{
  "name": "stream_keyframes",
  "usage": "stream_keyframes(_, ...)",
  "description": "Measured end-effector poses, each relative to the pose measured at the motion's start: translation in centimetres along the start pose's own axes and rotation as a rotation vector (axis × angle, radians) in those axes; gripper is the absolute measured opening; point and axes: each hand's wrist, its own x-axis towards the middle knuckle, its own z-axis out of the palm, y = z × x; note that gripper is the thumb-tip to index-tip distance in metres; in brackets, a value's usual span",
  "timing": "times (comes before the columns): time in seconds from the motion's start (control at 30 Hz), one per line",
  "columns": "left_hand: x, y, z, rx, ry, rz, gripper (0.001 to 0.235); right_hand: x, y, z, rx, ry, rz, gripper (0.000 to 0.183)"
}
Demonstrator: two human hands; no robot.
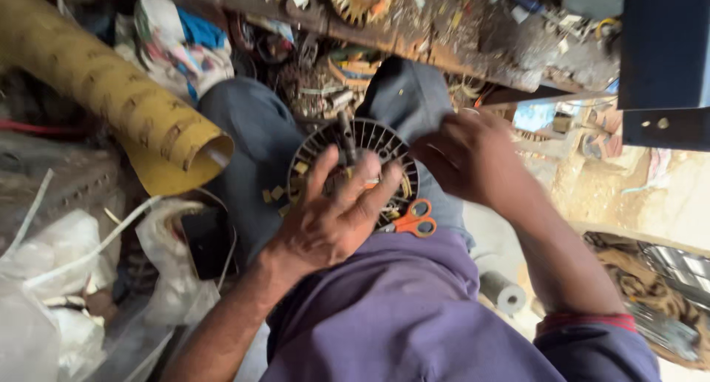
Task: The person manipulates wires and components inside a motor stator by hand while holding it in their lap.
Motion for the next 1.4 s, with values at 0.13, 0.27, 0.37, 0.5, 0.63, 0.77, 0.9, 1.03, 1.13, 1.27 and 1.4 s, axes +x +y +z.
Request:
stream_keyframes(0.13, 0.7, -0.2, 0.8, -1.013, 0.184, -0.448, 0.008, 5.3, 0.6, 4.6, 0.621, 0.004, 0.438, 0.009)
stream_keyframes(0.27, 0.7, -5.7, 6.0, -0.701, -0.284, -0.640, 0.017, 6.5, 0.4, 2.1, 0.005, 0.263, 0.115, 0.006)
stream_keyframes(0.37, 0.3, -8.9, 5.9, -0.713, -0.378, -0.326, 0.018, 4.0, -4.4, 1.2, 0.085, -0.013, -0.135, 0.012)
stream_keyframes(0.5, -1.8, -1.7, 2.8, -1.369, -0.080, -0.800, 0.030, -0.4, -5.6, -2.4, 0.497, -0.092, -0.415, 0.019)
stream_keyframes(0.63, 0.2, 0.4, 0.0, 0.059, 0.024, 0.155, 0.018, 1.4, -0.9, 0.4, 0.104, 0.046, 0.004, 0.009)
stream_keyframes(0.77, 0.7, -0.7, 1.2, -0.778, 0.049, -0.499, 0.006, 5.7, 0.0, 3.4, 0.500, 0.136, 0.272, 0.006)
stream_keyframes(0.9, 1.0, -6.3, 6.3, -0.649, -0.342, -0.587, 0.021, 6.4, -1.4, 1.5, -0.275, 0.098, -0.006, 0.009)
stream_keyframes(1.03, -0.8, -8.4, 3.1, -0.879, -0.446, -0.444, 0.007, 0.2, -6.4, -0.3, 0.153, -0.172, -0.334, 0.017)
stream_keyframes(1.13, -1.7, -1.8, 1.3, -0.752, 0.038, -0.333, 0.014, -0.9, -3.5, -1.3, 0.479, 0.036, -0.291, 0.013)
stream_keyframes(1.27, 0.5, 0.7, 0.1, -0.265, 0.072, -0.071, 0.017, 3.1, -0.1, 2.4, 0.343, -0.007, 0.078, 0.013)
stream_keyframes(1.4, 0.1, -2.3, 3.0, -0.736, 0.035, -0.512, 0.008, 5.4, -0.2, 4.0, 0.504, 0.225, 0.194, 0.011)
